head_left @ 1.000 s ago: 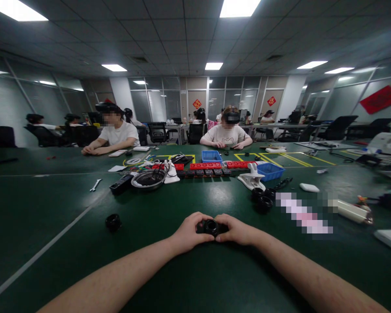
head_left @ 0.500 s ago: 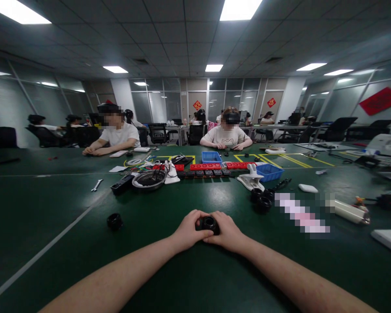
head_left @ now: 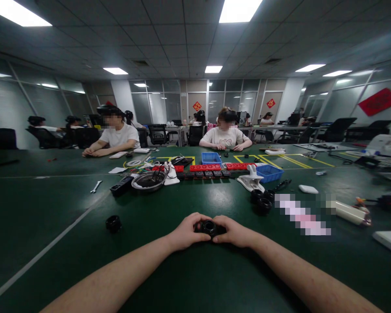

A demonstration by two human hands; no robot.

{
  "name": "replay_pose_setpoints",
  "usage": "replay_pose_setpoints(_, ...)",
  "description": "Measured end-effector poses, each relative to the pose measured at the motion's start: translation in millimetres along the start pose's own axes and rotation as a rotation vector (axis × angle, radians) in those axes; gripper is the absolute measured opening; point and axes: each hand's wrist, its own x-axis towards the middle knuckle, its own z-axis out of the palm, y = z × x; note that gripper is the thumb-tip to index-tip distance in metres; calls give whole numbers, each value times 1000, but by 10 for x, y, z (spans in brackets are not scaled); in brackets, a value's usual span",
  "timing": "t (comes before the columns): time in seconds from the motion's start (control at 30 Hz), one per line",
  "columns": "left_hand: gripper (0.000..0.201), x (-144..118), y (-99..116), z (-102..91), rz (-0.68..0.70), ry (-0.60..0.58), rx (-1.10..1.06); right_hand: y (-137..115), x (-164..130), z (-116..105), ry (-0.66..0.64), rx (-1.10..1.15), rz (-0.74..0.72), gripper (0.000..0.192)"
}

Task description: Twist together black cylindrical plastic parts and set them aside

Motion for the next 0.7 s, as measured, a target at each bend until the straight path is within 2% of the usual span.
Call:
replay_pose_setpoints(0.2,38,-14,46,27,-20,38,36,14,11,66,88,-42,122,27)
replay_pose_setpoints(0.37,39,-27,57,162,-114,209,58,-72,42,216,250,-343,246,37)
replay_pose_setpoints(0.47,36,-28,75,210,-135,274,65,-139,48,285,298,-506,275,37)
replay_pose_setpoints(0.57,36,-27,93,188,-117,262,69,-161,34,278,295,-540,242,43)
replay_pose_setpoints(0.7,37,-32,91,94,-32,150,53,-101,2,152,157,-330,114,52)
